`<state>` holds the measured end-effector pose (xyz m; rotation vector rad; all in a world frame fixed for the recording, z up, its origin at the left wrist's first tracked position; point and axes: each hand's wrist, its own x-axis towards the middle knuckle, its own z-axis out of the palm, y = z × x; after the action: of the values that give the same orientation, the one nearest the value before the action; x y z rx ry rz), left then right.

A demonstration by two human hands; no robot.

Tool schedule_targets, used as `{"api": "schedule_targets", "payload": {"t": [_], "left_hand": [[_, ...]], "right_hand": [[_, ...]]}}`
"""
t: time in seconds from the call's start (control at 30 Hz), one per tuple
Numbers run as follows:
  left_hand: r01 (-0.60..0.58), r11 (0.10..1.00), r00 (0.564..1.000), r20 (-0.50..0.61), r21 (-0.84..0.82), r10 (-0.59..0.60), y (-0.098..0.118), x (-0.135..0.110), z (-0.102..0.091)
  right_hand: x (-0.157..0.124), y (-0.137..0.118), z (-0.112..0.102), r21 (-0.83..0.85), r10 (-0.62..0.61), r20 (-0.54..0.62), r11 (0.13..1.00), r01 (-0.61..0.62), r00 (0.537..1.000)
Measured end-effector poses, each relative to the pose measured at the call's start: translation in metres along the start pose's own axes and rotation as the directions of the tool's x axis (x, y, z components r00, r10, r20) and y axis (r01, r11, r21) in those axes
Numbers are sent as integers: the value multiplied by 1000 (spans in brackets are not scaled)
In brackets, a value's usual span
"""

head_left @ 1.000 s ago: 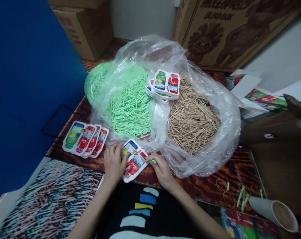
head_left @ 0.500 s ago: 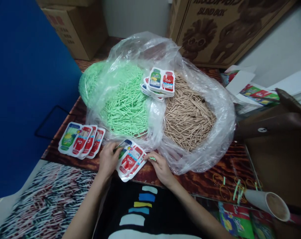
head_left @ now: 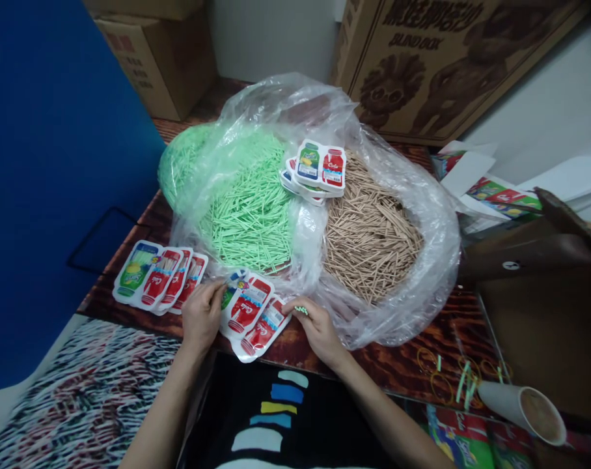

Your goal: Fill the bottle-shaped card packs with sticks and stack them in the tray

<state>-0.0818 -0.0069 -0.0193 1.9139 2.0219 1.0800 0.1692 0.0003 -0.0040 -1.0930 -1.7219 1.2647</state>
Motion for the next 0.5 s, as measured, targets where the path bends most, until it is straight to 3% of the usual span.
{"api": "schedule_targets", "payload": {"t": [0.2, 0.33, 0.5], "left_hand": [[17, 985, 997, -71, -174, -30, 10, 5, -7], [55, 937, 998, 34, -344, -46, 19, 3, -7], [59, 910, 989, 146, -410, 1, 25, -7, -1]], "right_hand": [[8, -4, -3, 17, 3, -1, 1000, -3, 1000], [15, -7, -4, 16, -13, 7, 1000, 13, 1000], [24, -13, -8, 9, -36, 20, 999, 36, 999]]}}
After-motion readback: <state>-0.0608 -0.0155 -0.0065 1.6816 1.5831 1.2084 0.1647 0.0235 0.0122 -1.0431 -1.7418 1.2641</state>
